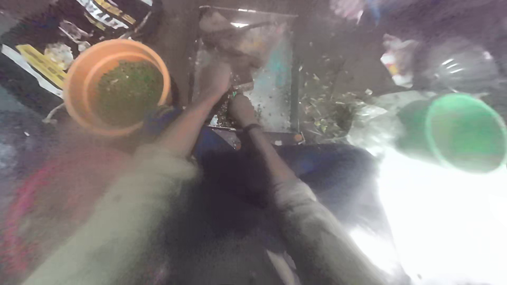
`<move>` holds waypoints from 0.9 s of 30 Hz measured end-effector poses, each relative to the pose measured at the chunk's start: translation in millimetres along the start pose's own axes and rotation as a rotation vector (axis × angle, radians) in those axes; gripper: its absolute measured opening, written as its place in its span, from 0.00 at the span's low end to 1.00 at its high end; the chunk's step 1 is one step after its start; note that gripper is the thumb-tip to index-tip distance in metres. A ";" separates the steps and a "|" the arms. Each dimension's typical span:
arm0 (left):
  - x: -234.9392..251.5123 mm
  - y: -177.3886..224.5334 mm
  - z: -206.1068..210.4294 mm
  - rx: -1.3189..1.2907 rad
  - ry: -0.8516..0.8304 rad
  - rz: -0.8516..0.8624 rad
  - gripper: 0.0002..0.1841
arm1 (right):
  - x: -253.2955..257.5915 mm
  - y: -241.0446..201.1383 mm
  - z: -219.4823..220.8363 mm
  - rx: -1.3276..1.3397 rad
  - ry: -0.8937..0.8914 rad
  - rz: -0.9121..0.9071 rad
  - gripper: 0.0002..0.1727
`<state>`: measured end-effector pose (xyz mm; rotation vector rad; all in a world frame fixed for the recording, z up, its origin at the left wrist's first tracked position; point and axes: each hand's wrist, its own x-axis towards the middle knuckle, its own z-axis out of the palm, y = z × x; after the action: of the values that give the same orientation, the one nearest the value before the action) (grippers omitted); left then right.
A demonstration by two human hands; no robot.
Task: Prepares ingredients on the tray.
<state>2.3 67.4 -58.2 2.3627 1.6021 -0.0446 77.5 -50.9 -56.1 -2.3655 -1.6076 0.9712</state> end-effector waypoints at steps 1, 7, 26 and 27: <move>1.3 -0.9 -0.6 0.001 0.006 0.007 0.10 | -14.2 -0.2 -4.3 0.009 0.043 -0.039 0.21; -2.9 -1.8 -3.0 -0.009 0.003 0.005 0.12 | 21.8 -5.0 -7.9 -0.058 -0.068 -0.023 0.24; -19.5 0.9 -7.1 0.014 0.160 0.061 0.11 | 35.4 1.6 5.5 -0.062 0.016 -0.053 0.24; -41.2 2.8 -15.9 0.024 0.316 0.177 0.12 | 40.6 -1.0 0.8 -0.085 -0.002 -0.074 0.22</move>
<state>-13.1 33.2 -34.8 2.6232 1.5170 0.3642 85.5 -15.4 -74.0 -2.3394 -1.7573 0.9091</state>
